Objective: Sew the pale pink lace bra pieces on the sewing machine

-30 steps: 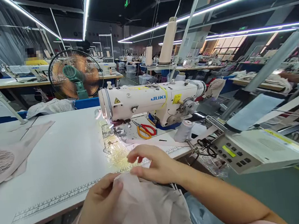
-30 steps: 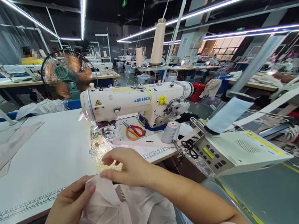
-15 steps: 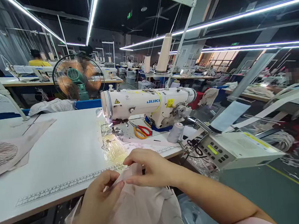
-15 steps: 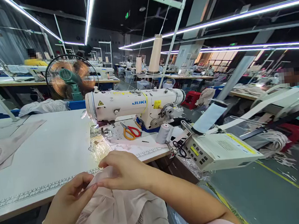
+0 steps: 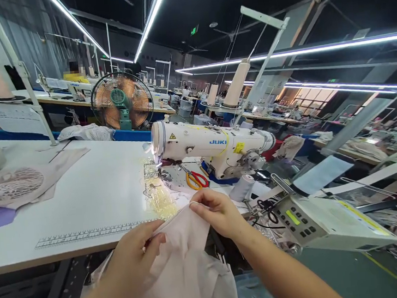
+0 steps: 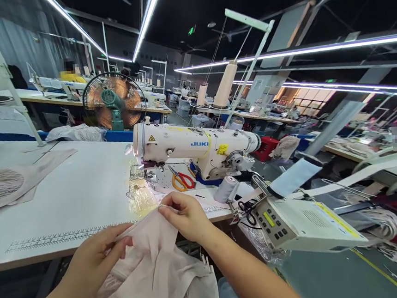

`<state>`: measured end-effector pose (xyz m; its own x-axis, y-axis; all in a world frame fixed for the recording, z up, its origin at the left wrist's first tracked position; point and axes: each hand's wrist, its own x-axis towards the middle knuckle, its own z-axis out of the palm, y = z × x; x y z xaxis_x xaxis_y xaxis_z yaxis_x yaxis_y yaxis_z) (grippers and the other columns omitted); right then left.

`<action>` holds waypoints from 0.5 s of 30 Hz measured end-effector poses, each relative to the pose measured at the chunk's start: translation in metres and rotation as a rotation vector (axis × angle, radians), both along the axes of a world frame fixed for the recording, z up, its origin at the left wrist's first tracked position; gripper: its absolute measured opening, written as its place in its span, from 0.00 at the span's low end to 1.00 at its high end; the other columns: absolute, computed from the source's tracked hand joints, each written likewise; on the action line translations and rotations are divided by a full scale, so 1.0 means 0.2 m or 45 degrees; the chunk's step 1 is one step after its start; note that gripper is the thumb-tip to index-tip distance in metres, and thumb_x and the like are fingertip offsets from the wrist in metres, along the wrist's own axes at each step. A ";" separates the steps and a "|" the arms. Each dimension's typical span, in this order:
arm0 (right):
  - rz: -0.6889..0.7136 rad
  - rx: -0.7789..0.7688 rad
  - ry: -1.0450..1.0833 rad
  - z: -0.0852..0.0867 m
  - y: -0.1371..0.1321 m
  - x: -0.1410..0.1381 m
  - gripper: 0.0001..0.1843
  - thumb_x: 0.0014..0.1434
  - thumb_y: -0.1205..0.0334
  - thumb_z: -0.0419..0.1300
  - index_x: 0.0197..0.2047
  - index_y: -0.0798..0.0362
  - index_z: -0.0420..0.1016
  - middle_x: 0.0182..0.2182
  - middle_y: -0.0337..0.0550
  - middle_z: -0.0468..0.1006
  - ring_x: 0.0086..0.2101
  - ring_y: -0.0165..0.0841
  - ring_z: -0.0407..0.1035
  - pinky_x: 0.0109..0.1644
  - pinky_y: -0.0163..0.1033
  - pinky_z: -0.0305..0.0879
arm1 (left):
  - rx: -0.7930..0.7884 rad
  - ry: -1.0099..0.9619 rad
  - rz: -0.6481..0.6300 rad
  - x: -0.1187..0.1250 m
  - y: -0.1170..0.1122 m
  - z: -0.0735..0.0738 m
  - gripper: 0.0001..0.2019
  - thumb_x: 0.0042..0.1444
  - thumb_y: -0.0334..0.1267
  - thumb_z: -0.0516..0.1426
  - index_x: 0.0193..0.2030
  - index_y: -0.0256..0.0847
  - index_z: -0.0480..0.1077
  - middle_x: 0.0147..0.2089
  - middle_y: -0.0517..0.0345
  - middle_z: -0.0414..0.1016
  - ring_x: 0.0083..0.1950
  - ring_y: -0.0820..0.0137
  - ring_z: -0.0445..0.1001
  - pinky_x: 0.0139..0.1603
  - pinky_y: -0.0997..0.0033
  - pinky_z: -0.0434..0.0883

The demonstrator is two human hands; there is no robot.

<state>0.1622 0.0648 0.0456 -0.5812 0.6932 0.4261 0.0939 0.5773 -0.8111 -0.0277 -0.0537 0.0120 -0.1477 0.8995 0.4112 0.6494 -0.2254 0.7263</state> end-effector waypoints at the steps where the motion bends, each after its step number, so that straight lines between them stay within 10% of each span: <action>1: -0.002 -0.017 -0.002 0.00 0.00 0.00 0.17 0.53 0.48 0.59 0.28 0.54 0.67 0.26 0.41 0.70 0.28 0.30 0.64 0.30 0.34 0.62 | 0.000 -0.006 -0.026 -0.01 0.00 -0.01 0.17 0.57 0.47 0.50 0.45 0.45 0.76 0.30 0.59 0.77 0.27 0.70 0.73 0.28 0.76 0.68; 5: 0.021 -0.012 -0.007 -0.01 0.01 0.01 0.18 0.54 0.47 0.59 0.29 0.55 0.67 0.26 0.41 0.70 0.27 0.29 0.64 0.30 0.33 0.61 | 0.075 0.083 -0.091 -0.06 0.01 -0.01 0.21 0.59 0.46 0.48 0.54 0.43 0.71 0.24 0.62 0.74 0.23 0.72 0.71 0.28 0.76 0.67; 15: 0.090 0.480 0.075 0.01 0.00 0.06 0.08 0.61 0.61 0.57 0.32 0.54 0.71 0.27 0.42 0.74 0.29 0.30 0.67 0.32 0.33 0.63 | -0.039 0.071 -0.043 -0.08 -0.02 0.13 0.14 0.59 0.46 0.49 0.35 0.46 0.74 0.29 0.64 0.76 0.29 0.74 0.73 0.29 0.79 0.68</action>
<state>0.1749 0.0642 0.0481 -0.5889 0.4407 0.6775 0.0032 0.8396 -0.5433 -0.0433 -0.0568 0.0377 -0.0945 0.9160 0.3899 0.6813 -0.2261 0.6963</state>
